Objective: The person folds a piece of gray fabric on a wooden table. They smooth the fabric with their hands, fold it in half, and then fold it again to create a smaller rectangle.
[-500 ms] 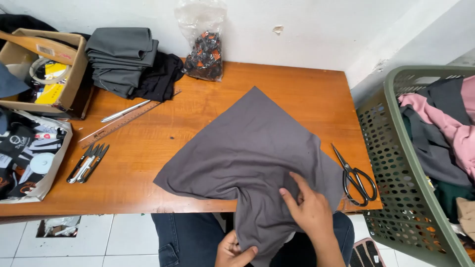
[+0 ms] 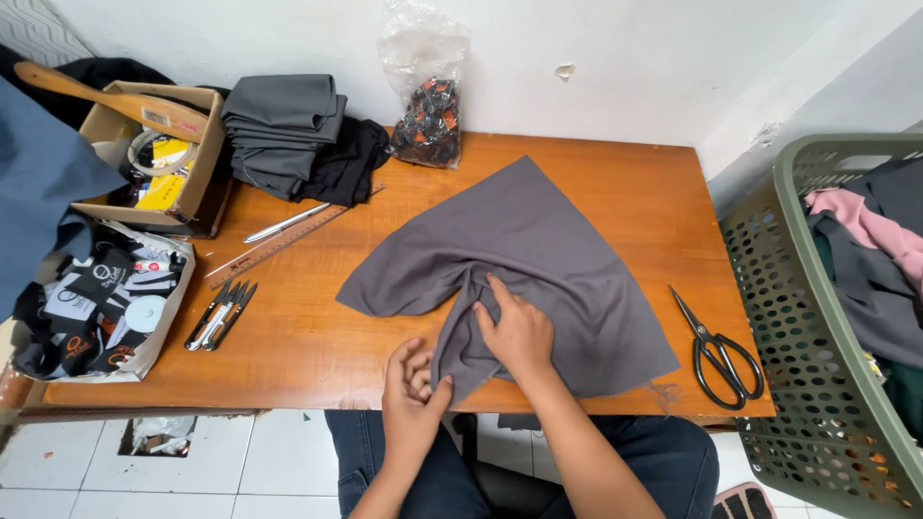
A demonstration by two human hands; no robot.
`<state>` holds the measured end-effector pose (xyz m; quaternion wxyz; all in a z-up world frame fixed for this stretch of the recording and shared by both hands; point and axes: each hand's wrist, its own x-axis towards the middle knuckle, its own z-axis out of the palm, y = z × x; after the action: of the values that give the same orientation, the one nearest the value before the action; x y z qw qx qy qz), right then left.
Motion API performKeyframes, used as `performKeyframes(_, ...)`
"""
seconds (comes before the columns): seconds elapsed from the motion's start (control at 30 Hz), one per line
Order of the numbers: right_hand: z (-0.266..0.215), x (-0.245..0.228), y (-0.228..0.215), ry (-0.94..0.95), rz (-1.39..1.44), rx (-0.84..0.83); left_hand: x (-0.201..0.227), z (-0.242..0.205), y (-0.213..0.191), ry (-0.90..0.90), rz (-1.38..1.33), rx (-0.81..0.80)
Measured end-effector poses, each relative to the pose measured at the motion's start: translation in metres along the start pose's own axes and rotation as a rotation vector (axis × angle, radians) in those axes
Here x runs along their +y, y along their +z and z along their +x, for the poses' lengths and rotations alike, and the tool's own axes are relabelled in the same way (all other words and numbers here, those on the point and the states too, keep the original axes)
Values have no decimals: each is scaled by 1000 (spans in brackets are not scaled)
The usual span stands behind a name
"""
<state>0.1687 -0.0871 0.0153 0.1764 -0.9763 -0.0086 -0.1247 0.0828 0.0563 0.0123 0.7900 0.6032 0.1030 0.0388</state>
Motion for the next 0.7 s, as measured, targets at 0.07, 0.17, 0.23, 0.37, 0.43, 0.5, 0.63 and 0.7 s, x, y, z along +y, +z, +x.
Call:
performKeyframes(0.07,-8,-9,-34,56,252,-66,16,7,-7,-14,75,14)
performKeyframes(0.17,-40,-2,-76,15,532,-102,32,9,-19,-54,150,40)
performKeyframes(0.23,-71,8,-90,-81,564,-80,32,2,-29,-87,154,62)
performKeyframes(0.37,-126,30,-78,-223,407,-104,21,-24,-37,-239,174,15)
performKeyframes(0.43,-142,40,-66,-245,262,-171,18,-34,-36,-300,187,20)
performKeyframes(0.5,-152,47,-56,-351,179,-141,14,-43,-37,-354,201,78)
performKeyframes(0.63,-148,48,-67,-342,95,-140,9,-52,-44,-295,233,113)
performKeyframes(0.7,-145,54,-75,-378,-5,-30,13,-54,-49,-323,296,160)
